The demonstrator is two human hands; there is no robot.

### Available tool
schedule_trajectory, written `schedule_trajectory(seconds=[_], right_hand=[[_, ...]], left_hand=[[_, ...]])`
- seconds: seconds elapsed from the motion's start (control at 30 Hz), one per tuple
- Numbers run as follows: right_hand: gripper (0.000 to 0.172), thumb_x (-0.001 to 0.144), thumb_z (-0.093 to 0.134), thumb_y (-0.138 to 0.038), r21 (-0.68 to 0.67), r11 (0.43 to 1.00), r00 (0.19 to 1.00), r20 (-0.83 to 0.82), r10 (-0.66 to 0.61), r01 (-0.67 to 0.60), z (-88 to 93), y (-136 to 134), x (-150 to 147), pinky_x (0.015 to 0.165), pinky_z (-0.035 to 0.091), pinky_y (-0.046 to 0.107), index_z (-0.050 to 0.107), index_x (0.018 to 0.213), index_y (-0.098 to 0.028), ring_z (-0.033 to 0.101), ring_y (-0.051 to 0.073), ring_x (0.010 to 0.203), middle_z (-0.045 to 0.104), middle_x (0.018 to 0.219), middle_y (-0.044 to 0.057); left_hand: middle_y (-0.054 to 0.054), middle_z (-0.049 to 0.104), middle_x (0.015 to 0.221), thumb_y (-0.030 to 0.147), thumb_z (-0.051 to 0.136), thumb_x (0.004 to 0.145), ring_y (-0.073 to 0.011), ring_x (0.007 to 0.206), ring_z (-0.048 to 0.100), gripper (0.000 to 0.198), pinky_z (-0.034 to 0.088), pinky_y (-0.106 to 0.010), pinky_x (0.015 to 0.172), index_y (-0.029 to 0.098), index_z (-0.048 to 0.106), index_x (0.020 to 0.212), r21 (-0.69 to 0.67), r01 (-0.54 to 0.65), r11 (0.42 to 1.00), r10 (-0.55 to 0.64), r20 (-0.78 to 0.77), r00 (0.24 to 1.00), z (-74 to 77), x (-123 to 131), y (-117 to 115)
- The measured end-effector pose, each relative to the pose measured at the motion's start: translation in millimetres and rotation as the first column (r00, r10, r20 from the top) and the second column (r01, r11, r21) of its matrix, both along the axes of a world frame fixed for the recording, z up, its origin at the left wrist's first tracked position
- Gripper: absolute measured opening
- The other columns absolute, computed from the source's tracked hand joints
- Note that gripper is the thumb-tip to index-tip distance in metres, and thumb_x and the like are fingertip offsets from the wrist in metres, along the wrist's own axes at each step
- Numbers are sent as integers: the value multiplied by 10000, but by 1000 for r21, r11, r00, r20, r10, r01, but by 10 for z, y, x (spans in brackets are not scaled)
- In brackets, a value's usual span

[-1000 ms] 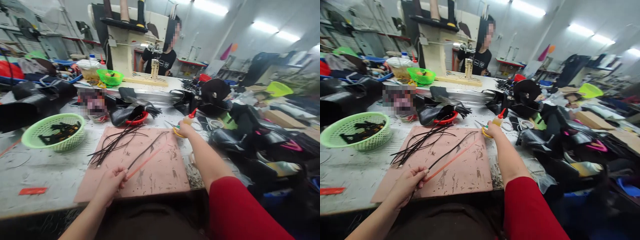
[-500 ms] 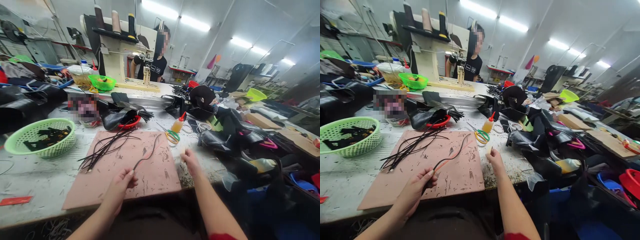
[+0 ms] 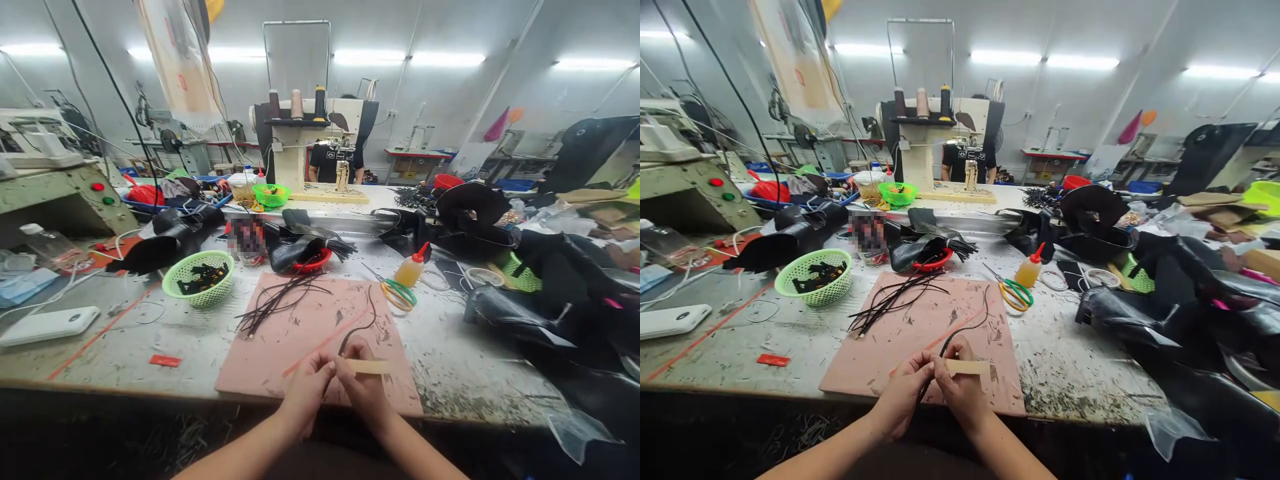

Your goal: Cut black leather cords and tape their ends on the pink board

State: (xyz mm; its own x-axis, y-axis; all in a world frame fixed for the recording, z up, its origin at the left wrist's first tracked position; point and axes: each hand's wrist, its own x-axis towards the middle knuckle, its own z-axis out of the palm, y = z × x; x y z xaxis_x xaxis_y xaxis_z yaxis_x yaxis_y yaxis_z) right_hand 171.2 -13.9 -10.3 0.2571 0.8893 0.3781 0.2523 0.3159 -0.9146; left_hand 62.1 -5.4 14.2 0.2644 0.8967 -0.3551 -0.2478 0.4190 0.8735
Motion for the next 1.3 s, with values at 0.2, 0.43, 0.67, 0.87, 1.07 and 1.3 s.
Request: schedule_trajectory(seconds=[0.2,0.43,0.67,0.87,1.07,1.3], right_hand=[[37,748,489,-184,17,993,928,359,101,-115,-38,2,180,578,404,270,476,757,-218,502,151,632,521,709,3],[112,725,547,-295,-201,977,988,118,98,-72,177,-5,284,599,425,286,556,659,-205,537,173,640,580,660,18],[247,530,726,-349,-299,933,863,-505,24,-201,202,-61,157,533,390,251,544,588,-192,478,126,545,543,559,-26],[279,485,760,-327,-287,922,771,-637,19,-260,169,-42,27,550,398,249,539,580,-185,475,116,547,532,560,-33],[269,510,750,-319,-285,918,770,-638,32,-275,119,-40,27,531,379,228,529,587,-185,451,101,532,524,547,-43],[257,515,740,-327,-290,934,831,-556,13,-209,134,-33,41,550,411,253,584,678,-203,495,129,569,549,608,-25]], left_hand=[[30,505,578,315,673,585,-132,619,435,204,334,-248,638,169,530,584,19,-17,1000,16,19,1000,4,-20,-20],[8,535,704,345,682,580,-145,726,487,236,374,-261,699,174,524,614,-3,-42,999,42,38,998,50,-15,-25],[13,544,731,338,731,528,-122,731,504,269,392,-221,674,182,540,636,-64,-71,995,75,64,995,144,-19,-18],[20,526,666,341,719,564,-101,630,457,237,373,-208,615,167,572,626,12,-51,999,50,38,998,133,-14,-33],[17,506,656,319,654,657,-117,627,422,163,367,-220,612,172,584,653,159,-15,987,25,-64,998,68,-34,-20],[-20,533,720,291,576,715,-181,731,490,110,397,-264,706,200,618,669,417,90,905,1,-213,977,124,-112,0]])
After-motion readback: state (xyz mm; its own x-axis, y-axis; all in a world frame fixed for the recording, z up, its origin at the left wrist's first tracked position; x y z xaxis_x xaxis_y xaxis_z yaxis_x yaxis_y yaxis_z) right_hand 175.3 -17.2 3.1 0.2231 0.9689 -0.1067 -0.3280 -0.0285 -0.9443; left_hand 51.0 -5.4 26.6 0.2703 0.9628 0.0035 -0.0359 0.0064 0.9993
